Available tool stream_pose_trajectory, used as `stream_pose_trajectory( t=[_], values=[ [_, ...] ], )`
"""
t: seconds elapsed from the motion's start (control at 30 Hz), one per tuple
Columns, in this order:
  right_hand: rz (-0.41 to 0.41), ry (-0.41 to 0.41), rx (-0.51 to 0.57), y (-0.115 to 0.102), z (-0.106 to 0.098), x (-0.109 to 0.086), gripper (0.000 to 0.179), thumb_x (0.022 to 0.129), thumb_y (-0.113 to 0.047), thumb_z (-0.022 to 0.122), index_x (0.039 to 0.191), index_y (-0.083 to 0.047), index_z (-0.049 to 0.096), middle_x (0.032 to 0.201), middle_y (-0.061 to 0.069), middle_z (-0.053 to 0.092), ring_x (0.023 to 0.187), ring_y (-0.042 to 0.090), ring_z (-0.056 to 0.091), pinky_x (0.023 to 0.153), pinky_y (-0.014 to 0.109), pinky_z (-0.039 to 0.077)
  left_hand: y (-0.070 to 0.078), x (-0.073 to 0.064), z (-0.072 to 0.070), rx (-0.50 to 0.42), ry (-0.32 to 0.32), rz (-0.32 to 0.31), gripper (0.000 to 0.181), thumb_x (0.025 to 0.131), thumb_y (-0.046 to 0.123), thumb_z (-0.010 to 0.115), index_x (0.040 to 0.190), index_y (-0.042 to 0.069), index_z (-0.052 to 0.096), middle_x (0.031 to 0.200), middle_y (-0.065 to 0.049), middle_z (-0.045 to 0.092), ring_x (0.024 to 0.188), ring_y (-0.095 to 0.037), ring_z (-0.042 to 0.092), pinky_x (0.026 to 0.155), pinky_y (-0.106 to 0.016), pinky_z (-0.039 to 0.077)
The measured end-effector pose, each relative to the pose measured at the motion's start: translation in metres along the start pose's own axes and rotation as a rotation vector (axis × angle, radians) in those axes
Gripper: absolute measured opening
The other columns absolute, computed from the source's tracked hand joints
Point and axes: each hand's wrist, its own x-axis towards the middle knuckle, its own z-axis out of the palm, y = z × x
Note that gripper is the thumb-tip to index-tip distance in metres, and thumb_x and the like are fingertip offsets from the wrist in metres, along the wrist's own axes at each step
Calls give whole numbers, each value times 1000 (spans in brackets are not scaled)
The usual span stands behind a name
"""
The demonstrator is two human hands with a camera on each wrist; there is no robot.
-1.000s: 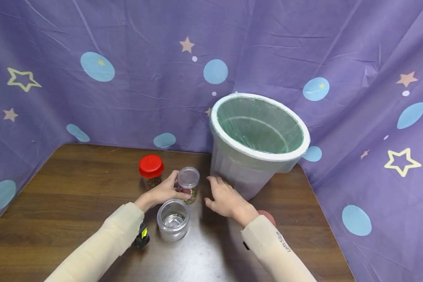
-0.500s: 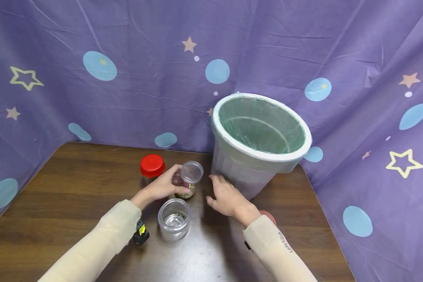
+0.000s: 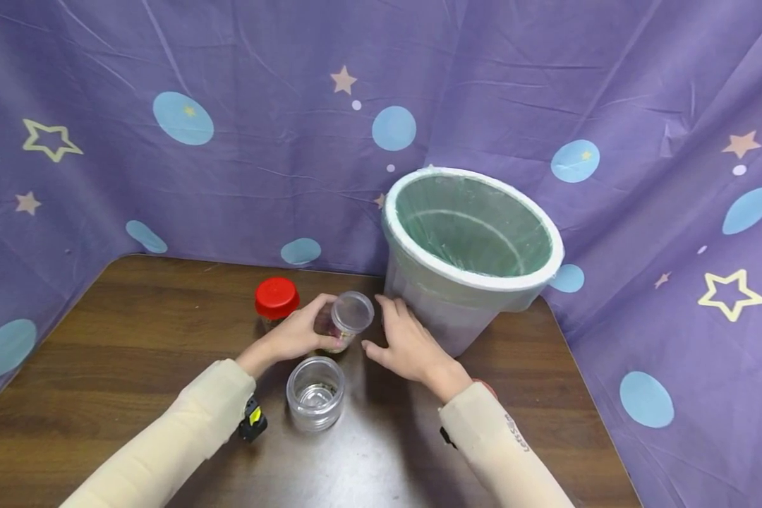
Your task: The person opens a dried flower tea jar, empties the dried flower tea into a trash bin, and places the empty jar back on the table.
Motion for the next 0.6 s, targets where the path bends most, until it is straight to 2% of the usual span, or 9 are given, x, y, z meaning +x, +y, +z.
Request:
stream_pose_trajectory(
  t=[0.27,0.43,0.6],
  values=[
    [-32,40,-4,-9,2,5,85,87,-47,71,150,-6,31,137,15,49,122,30,56,97,49,52,16,0,0,85,12,56,68,76,27,85,132,20,48,116,-6,69,105,-22,66,93,-41,52],
    [-30,94,-37,-11,4,7,85,87,-50,70,150,-7,32,134,15,52,117,31,60,91,50,54,20,-1,-2,152,42,74,67,77,32,84,132,22,49,112,-5,68,104,-22,65,93,-42,50],
    [-39,137,-55,-15,5,10,84,88,-50,69,150,-8,32,134,15,51,115,33,61,88,50,55,24,-3,-3,220,83,102,68,77,36,83,134,22,48,118,-6,67,110,-24,64,93,-45,50]
  ],
)
